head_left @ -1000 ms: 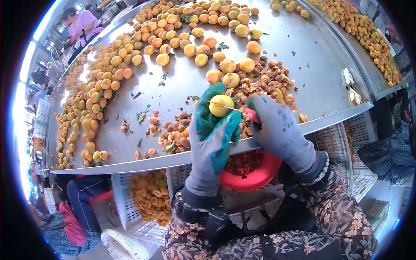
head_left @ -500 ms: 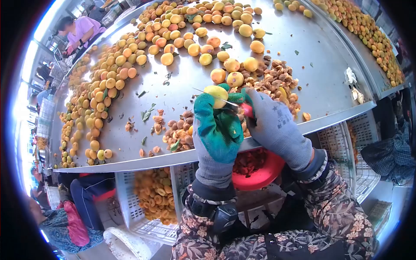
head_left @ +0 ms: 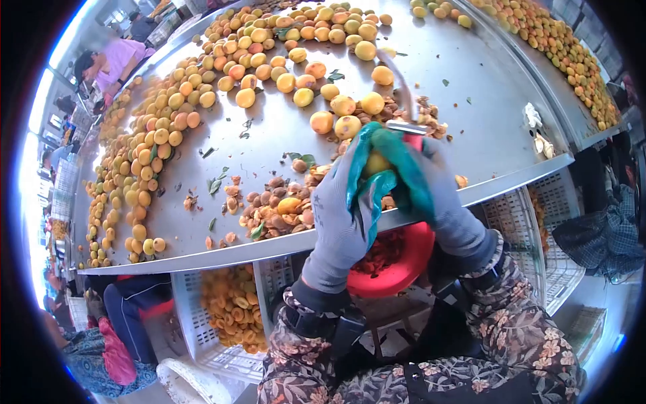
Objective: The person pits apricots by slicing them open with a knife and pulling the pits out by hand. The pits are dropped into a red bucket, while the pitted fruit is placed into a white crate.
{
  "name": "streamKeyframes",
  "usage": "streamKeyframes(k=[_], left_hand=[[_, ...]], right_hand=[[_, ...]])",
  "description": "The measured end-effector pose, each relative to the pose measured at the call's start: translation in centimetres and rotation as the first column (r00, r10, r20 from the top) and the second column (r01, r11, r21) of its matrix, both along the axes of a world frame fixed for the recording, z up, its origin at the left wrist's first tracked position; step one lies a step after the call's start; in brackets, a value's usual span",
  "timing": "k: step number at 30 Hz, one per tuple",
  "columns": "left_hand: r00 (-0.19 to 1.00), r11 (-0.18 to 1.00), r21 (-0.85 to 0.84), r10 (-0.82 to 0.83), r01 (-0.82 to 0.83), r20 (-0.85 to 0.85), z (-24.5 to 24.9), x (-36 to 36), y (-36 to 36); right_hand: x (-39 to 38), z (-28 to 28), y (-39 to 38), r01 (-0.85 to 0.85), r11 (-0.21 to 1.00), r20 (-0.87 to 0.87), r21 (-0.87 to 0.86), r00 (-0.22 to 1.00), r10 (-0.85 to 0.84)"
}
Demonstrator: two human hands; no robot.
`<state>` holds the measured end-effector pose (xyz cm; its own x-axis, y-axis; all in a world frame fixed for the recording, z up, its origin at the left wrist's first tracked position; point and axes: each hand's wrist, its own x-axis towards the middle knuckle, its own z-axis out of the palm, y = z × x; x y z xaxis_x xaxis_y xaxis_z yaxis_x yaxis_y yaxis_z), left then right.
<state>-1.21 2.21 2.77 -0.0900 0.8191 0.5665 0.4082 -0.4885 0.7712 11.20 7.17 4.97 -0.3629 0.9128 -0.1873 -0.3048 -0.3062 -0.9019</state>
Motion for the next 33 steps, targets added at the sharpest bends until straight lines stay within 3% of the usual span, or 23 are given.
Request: streamKeyframes(k=[2,3,4,6,8,9,10,12,13,14,17,18,19,20,21,22,24,25,26,29,31,32,33], left_hand=[[0.998,0.999,0.029,0.026,-0.028,0.056,0.2,0.4,0.2],[0.998,0.999,0.032,0.018,-0.02,0.054,0.2,0.7,0.0],[0.983,0.984,-0.011,0.176,-0.177,-0.06,0.2,1.0,-0.4],[0.929,0.939,-0.035,0.331,-0.341,-0.167,-0.1,1.6,-0.5],[0.958,0.967,-0.062,0.254,-0.248,0.136,-0.7,1.9,0.2],[0.913,0.968,-0.163,0.234,-0.189,0.334,-0.6,2.3,0.1],[0.914,0.968,-0.164,0.233,-0.188,0.332,-1.0,2.1,0.4],[0.932,0.95,0.035,0.296,-0.31,0.211,-2.1,1.9,1.6],[0.9,0.954,-0.032,0.293,-0.299,0.324,-2.0,2.2,1.4],[0.9,0.954,-0.033,0.293,-0.298,0.323,-2.4,2.0,1.7],[0.861,0.87,0.196,0.483,-0.452,-0.159,-3.6,0.1,2.0],[0.861,0.873,0.189,0.48,-0.45,-0.165,-3.9,0.0,1.8],[0.919,0.974,-0.04,0.226,-0.225,0.322,-4.1,0.0,1.7],[0.834,0.995,-0.089,0.095,-0.056,0.544,-4.3,0.0,1.4],[0.666,0.99,-0.104,0.017,0.091,0.746,-4.0,0.2,1.1],[0.664,0.99,-0.113,0.031,0.082,0.747,-3.8,0.2,1.0],[0.482,0.935,-0.133,-0.045,0.328,0.875,-3.7,-0.4,1.2],[0.932,0.956,-0.256,-0.041,0.141,0.359,-2.5,-1.0,0.5],[0.933,0.954,-0.272,-0.023,0.128,0.359,-2.1,-1.4,-0.1],[0.997,0.983,-0.166,-0.078,0.082,0.029,-0.7,-2.7,-1.4],[0.97,0.994,-0.056,-0.105,0.094,-0.219,0.7,-3.3,-1.1],[0.848,0.952,-0.134,-0.173,0.274,0.501,-0.2,-2.6,-1.2],[0.803,0.901,-0.262,-0.139,0.345,0.579,0.2,-3.4,-1.5]], right_hand=[[-0.5,-2.2,0.0,0.057,0.995,-0.094,0.076,0.994,-0.05],[-1.1,-2.4,-0.1,0.118,0.971,-0.193,0.207,0.978,-0.078],[-1.1,-2.2,-0.2,0.146,0.964,-0.226,0.224,0.97,-0.095],[-1.3,-1.6,-0.6,0.202,0.945,-0.293,0.258,0.948,-0.123],[-1.6,-1.5,-1.0,0.262,0.893,-0.132,0.366,0.965,-0.228],[-1.7,-1.9,-0.8,0.254,0.886,-0.022,0.388,0.963,-0.267],[-1.8,-2.3,-0.6,0.256,0.886,-0.023,0.386,0.963,-0.268],[-2.5,-2.5,-0.2,0.193,0.767,0.109,0.612,0.94,-0.324],[-2.8,-2.4,-0.2,0.164,0.741,0.123,0.651,0.941,-0.316],[-2.8,-2.5,0.0,0.165,0.742,0.123,0.65,0.941,-0.316],[-2.4,-2.3,-0.2,-0.056,0.509,0.315,0.859,0.842,-0.438],[-2.3,-2.2,-0.4,-0.054,0.516,0.317,0.855,0.842,-0.437],[-2.1,-2.1,-0.4,-0.138,0.469,0.372,0.872,0.811,-0.452],[-2.0,-2.1,-0.4,-0.224,0.421,0.422,0.879,0.777,-0.468],[-2.0,-2.4,-0.3,-0.228,0.378,0.402,0.897,0.776,-0.485],[-1.9,-2.4,-0.2,-0.234,0.385,0.408,0.893,0.78,-0.474],[-1.8,-2.3,-0.1,-0.267,0.315,0.401,0.911,0.756,-0.517],[-1.8,-2.1,-0.1,-0.23,0.304,0.363,0.925,0.772,-0.522],[-1.5,-1.6,-0.4,-0.274,0.231,0.357,0.934,0.77,-0.529],[-1.0,-1.3,-1.2,-0.263,0.224,0.342,0.938,0.798,-0.496],[-0.1,-0.3,-1.9,-0.26,0.137,0.294,0.956,0.857,-0.423],[0.1,-0.3,-1.6,-0.245,0.124,0.274,0.962,0.861,-0.428],[0.3,-0.8,-1.3,-0.082,0.217,0.16,0.973,0.915,-0.37]])
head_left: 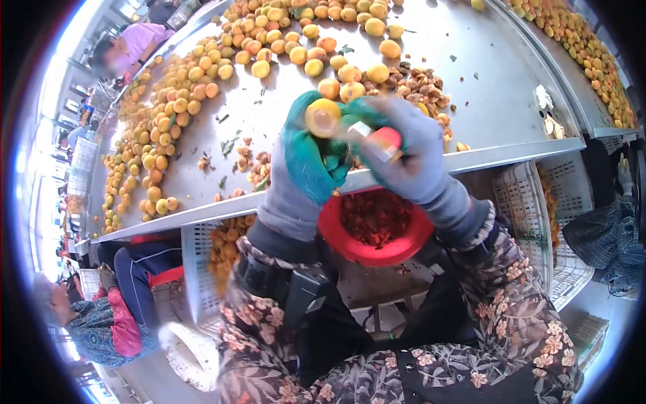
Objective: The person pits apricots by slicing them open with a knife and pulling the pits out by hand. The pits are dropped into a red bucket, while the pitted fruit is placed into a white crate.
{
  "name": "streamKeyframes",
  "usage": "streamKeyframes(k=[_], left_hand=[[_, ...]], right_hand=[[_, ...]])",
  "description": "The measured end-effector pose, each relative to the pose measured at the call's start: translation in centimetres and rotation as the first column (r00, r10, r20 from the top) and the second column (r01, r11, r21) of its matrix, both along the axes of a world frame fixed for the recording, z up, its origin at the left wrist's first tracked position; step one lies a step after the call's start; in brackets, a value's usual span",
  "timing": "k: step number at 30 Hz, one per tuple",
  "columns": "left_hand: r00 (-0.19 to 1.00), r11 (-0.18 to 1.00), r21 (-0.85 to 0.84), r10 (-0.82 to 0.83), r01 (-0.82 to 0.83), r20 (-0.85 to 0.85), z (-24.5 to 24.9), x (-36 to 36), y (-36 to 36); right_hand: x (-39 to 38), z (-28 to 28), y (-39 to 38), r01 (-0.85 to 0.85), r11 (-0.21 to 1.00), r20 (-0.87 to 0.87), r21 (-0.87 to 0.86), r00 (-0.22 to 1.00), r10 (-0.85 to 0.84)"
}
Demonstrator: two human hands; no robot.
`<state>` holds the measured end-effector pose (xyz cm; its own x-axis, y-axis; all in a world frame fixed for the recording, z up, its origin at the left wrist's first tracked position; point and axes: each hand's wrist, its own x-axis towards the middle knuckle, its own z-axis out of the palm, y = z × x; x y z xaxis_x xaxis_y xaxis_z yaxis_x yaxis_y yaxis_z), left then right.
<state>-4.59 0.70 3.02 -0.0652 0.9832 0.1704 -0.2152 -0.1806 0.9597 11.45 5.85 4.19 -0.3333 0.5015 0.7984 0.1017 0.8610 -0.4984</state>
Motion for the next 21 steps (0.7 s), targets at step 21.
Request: streamKeyframes(k=[21], left_hand=[[0.809,0.949,-0.305,0.117,0.08,0.576,0.8,1.8,0.2]], right_hand=[[-1.8,4.1,0.8,-0.521,0.698,-0.606,-0.491,0.78,0.156]])
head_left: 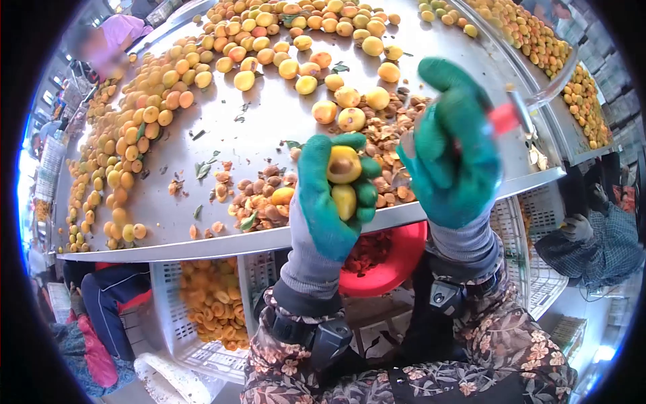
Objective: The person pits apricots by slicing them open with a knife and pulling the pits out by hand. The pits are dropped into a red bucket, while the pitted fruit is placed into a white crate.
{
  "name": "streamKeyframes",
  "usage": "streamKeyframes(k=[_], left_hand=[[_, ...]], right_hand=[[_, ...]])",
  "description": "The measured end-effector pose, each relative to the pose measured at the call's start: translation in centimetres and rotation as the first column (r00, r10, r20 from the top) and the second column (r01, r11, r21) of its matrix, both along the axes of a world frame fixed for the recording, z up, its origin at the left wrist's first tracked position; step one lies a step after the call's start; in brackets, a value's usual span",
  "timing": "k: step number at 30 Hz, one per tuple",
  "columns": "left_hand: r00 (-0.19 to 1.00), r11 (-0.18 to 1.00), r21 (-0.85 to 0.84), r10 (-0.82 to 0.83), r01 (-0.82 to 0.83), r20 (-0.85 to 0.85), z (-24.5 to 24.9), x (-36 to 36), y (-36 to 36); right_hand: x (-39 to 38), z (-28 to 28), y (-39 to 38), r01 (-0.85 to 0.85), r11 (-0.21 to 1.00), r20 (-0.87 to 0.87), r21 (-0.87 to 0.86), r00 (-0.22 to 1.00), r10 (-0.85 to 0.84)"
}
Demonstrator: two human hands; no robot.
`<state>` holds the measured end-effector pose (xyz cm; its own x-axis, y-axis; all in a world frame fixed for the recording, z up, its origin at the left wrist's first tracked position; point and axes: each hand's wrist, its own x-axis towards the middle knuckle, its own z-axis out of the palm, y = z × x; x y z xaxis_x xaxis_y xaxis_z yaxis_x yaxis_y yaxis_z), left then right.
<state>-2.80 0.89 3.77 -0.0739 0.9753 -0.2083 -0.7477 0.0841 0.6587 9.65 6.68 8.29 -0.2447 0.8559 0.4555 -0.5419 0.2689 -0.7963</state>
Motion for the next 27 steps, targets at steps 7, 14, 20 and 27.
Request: streamKeyframes(k=[7,14,20,27], left_hand=[[0.86,0.976,0.209,0.057,0.059,-0.507,-1.0,1.9,-1.9],[0.943,0.988,0.115,0.131,-0.1,-0.305,-1.1,3.2,-1.2],[0.871,0.909,0.301,0.381,-0.289,-0.312,-3.3,4.2,-0.5],[0.525,0.878,0.428,0.473,-0.215,-0.708,-2.4,4.2,0.2]], right_hand=[[-1.7,-2.2,0.1,0.287,0.93,-0.134,0.228,0.956,-0.263],[-1.5,-2.3,-0.2,0.143,0.979,-0.026,0.146,0.99,-0.141],[-2.7,-3.6,-0.6,0.237,0.964,0.081,0.118,0.965,-0.248],[-0.7,-4.8,2.4,0.213,0.703,0.227,0.679,0.85,-0.476]])
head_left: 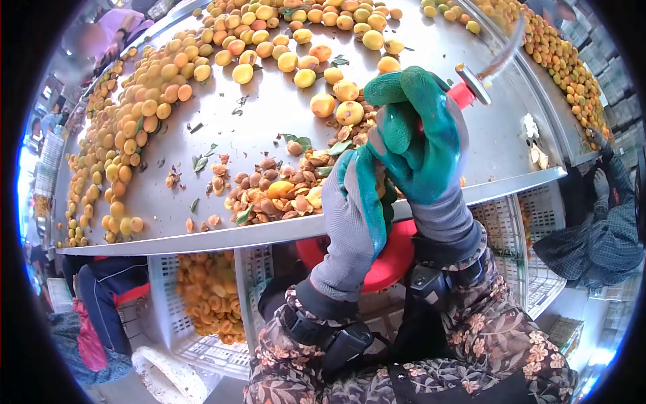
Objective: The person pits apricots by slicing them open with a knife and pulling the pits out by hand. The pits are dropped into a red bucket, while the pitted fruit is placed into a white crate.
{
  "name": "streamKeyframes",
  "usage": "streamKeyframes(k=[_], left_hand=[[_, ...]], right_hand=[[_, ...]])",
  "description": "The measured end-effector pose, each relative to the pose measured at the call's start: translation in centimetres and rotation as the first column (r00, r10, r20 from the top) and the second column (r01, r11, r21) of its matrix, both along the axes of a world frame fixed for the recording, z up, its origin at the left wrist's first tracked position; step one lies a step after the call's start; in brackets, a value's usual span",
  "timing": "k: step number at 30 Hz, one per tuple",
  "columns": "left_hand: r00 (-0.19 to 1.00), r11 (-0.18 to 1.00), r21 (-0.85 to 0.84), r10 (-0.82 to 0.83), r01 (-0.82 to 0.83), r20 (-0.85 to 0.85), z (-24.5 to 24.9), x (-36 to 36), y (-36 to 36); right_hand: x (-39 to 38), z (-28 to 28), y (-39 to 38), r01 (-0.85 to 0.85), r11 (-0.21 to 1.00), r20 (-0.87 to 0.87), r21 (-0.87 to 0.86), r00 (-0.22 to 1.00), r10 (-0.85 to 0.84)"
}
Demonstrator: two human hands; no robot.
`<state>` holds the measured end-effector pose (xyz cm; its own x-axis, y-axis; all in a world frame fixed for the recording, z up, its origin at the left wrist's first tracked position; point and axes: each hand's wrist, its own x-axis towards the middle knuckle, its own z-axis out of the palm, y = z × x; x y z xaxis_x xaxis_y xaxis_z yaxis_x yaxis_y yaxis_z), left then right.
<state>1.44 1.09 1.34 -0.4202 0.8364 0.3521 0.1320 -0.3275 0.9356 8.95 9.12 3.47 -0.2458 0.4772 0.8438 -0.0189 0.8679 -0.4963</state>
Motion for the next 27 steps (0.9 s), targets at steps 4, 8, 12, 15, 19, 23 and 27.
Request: streamKeyframes(k=[4,8,12,15,19,23,27], left_hand=[[0.847,0.998,0.016,-0.064,0.065,0.528,-0.3,0.9,1.0],[0.939,0.993,0.115,0.069,-0.031,-0.336,-1.7,-0.7,1.6],[0.956,0.994,-0.022,-0.106,0.104,-0.273,-0.7,-1.5,1.0],[0.735,0.979,0.203,0.161,-0.032,-0.659,0.0,-1.7,0.8],[0.818,0.995,0.052,0.103,-0.09,-0.567,-0.7,-2.0,0.5],[0.983,0.984,-0.127,-0.143,0.128,-0.115,0.6,-2.2,0.1],[0.904,0.973,-0.069,-0.175,0.218,0.391,0.7,-1.9,0.2]], right_hand=[[-1.0,0.9,-1.5,-0.09,0.996,-0.145,-0.003,0.985,0.089],[-0.6,1.8,-1.5,-0.521,0.716,-0.554,-0.465,0.802,0.223],[-0.4,1.5,-0.5,-0.314,0.677,-0.451,-0.665,0.892,-0.03],[-0.8,2.4,-1.0,-0.451,0.503,-0.575,-0.738,0.81,-0.118],[-0.1,0.7,0.3,-0.749,0.344,-0.755,-0.567,0.639,0.148],[-1.5,1.5,-0.1,-0.795,0.281,-0.834,-0.538,0.551,-0.035],[-2.2,0.4,-0.3,-0.616,0.568,-0.731,-0.546,0.681,0.036]])
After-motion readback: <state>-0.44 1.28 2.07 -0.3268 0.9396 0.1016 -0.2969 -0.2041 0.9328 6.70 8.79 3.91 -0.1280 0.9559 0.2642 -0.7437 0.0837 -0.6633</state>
